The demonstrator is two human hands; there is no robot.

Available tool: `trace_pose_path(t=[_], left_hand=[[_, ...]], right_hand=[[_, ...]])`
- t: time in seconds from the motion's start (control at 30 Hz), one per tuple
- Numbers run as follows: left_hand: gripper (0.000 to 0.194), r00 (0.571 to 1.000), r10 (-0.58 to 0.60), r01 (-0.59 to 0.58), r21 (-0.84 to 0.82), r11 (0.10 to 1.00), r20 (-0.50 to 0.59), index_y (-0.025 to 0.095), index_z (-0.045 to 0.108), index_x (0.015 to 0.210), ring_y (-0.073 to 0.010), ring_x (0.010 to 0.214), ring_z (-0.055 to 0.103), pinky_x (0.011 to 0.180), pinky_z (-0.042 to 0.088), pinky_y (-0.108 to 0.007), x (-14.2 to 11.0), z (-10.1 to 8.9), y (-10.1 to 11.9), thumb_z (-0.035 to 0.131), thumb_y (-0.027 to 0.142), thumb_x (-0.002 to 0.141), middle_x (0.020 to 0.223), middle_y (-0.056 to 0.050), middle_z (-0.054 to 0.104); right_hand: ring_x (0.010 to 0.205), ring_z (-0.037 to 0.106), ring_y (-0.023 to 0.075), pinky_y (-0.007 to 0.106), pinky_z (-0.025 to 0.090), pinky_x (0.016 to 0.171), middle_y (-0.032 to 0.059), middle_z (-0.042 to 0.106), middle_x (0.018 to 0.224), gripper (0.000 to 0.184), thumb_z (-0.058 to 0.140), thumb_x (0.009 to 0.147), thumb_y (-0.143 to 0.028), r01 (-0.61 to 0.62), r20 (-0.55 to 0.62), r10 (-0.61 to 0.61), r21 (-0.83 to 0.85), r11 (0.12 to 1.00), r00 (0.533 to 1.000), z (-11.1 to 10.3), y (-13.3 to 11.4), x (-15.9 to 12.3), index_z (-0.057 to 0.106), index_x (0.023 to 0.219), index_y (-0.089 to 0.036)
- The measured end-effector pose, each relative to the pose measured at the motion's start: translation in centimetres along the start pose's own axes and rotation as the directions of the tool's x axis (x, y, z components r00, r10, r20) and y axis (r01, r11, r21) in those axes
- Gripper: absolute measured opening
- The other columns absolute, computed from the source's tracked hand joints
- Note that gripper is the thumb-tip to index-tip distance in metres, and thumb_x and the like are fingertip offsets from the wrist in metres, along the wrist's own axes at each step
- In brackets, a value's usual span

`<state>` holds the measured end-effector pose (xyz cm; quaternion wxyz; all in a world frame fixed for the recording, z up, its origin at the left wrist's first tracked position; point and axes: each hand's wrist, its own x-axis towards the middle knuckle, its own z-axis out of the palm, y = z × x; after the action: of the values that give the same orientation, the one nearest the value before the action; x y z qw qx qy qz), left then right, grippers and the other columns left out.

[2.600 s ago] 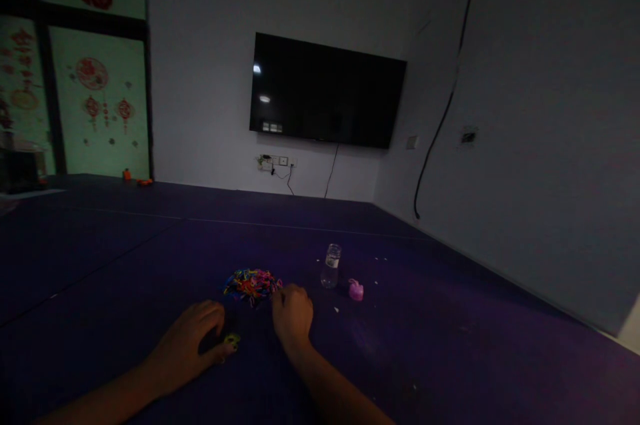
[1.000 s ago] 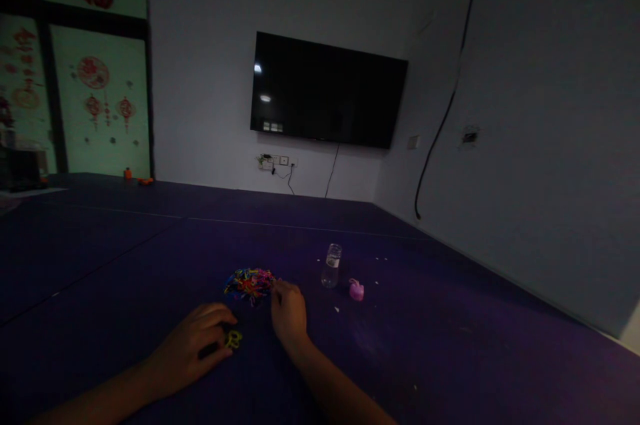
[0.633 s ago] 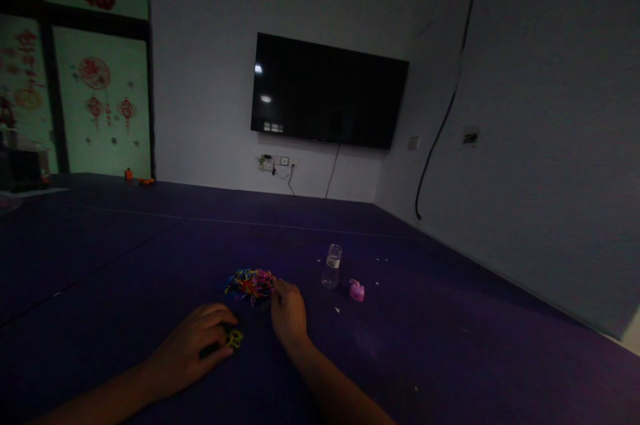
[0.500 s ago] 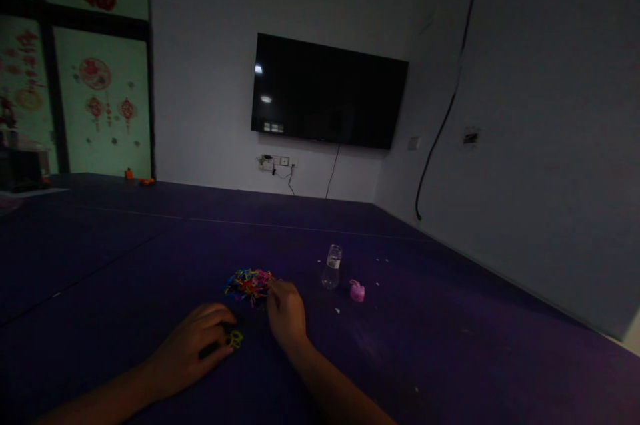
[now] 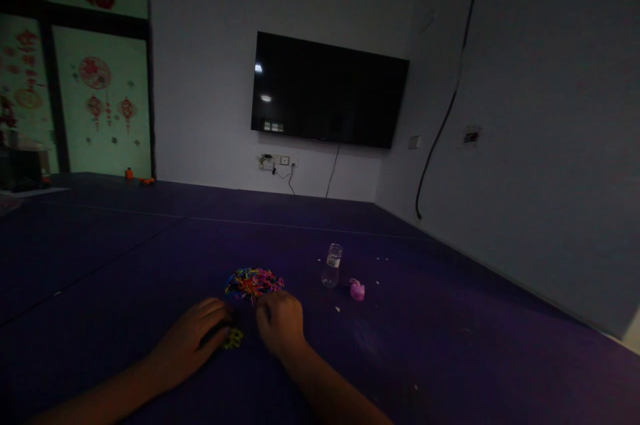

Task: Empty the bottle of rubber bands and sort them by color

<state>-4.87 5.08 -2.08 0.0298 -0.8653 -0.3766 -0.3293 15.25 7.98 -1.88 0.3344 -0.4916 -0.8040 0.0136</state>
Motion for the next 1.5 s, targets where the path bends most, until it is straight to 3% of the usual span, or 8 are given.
trace_pose_path(t=[0.1,0.53,0.73,0.87,0.97,1.07,1.3,1.5], left_hand=[[0.021,0.998,0.044,-0.044,0.008,0.999,0.035,0.021,0.059,0.103,-0.0203,0.098,0.056,0.085,0.047,-0.037,-0.2,0.2,-0.2,0.049,0.025,0.085,0.104,-0.006,0.063],[0.031,0.991,0.047,-0.046,-0.015,0.999,0.127,0.02,0.062,0.108,-0.0233,0.099,0.056,0.086,0.045,-0.04,-0.1,-0.5,0.4,0.053,0.037,0.083,0.106,-0.008,0.063],[0.042,0.988,0.033,-0.026,-0.047,0.999,0.151,0.023,0.059,0.112,-0.0245,0.106,0.053,0.089,0.043,-0.041,-0.3,-0.5,0.3,0.058,0.019,0.07,0.112,-0.007,0.061],[0.047,0.987,0.026,-0.017,-0.061,0.998,0.157,0.024,0.06,0.109,-0.0234,0.106,0.052,0.091,0.042,-0.04,-0.3,-0.3,0.2,0.054,0.011,0.065,0.112,-0.006,0.061],[0.042,0.989,0.002,0.006,-0.054,0.999,0.145,0.022,0.061,0.104,-0.0224,0.103,0.054,0.09,0.043,-0.039,-0.2,-0.2,0.3,0.052,0.009,0.065,0.108,-0.006,0.062],[0.033,0.992,-0.024,0.028,-0.029,0.999,0.123,0.019,0.062,0.099,-0.0225,0.101,0.055,0.088,0.044,-0.039,0.0,-0.2,0.4,0.053,0.011,0.069,0.105,-0.007,0.063],[0.033,0.998,0.01,-0.011,0.003,1.0,0.065,0.021,0.062,0.101,-0.0217,0.094,0.058,0.081,0.047,-0.037,-0.2,0.2,0.0,0.054,0.015,0.07,0.099,-0.006,0.065],[0.03,0.999,0.015,-0.016,0.037,0.999,0.033,0.02,0.062,0.103,-0.023,0.096,0.058,0.083,0.047,-0.039,-0.4,0.4,-0.3,0.055,0.022,0.073,0.103,-0.008,0.065]], right_hand=[[0.077,0.061,0.0161,0.023,0.04,0.07,0.0035,0.068,0.077,0.023,0.045,0.078,-0.017,-0.098,0.019,0.1,-0.085,0.992,0.995,0.0,0.1,0.4,0.066,0.072,-0.02],[0.073,0.063,0.022,0.029,0.041,0.065,0.0106,0.068,0.076,0.018,0.05,0.075,-0.02,-0.077,0.073,0.1,-0.276,0.958,0.992,0.6,-0.5,0.3,0.066,0.069,-0.016],[0.073,0.062,0.0195,0.027,0.041,0.066,0.0082,0.068,0.075,0.017,0.048,0.074,-0.017,-0.107,0.039,0.12,-0.243,0.964,0.992,0.6,-0.3,0.4,0.064,0.069,-0.017],[0.076,0.061,0.0151,0.023,0.042,0.07,0.0033,0.067,0.081,0.017,0.046,0.072,-0.014,0.166,0.09,-0.161,-0.058,0.984,0.983,0.3,-0.6,0.0,0.063,0.069,-0.02],[0.076,0.06,0.0145,0.023,0.043,0.071,0.003,0.067,0.083,0.019,0.044,0.074,-0.017,0.431,0.181,-0.435,0.06,0.9,0.882,0.5,-0.9,-0.7,0.062,0.071,-0.021],[0.074,0.06,0.0152,0.024,0.044,0.071,0.0038,0.066,0.08,0.021,0.042,0.077,-0.02,0.536,0.226,-0.539,0.08,0.841,0.812,0.6,-1.0,-1.1,0.062,0.075,-0.021],[0.098,0.058,0.0163,0.027,0.042,0.088,0.0061,0.065,0.106,0.029,0.04,0.086,-0.016,0.256,0.081,-0.258,0.037,0.966,0.963,0.8,-0.6,0.0,0.063,0.103,-0.02],[0.114,0.049,0.0214,0.037,0.036,0.098,0.0065,0.06,0.117,0.033,0.04,0.088,-0.015,0.094,0.12,-0.085,-0.076,0.993,0.989,1.2,-0.1,0.8,0.062,0.112,-0.023]])
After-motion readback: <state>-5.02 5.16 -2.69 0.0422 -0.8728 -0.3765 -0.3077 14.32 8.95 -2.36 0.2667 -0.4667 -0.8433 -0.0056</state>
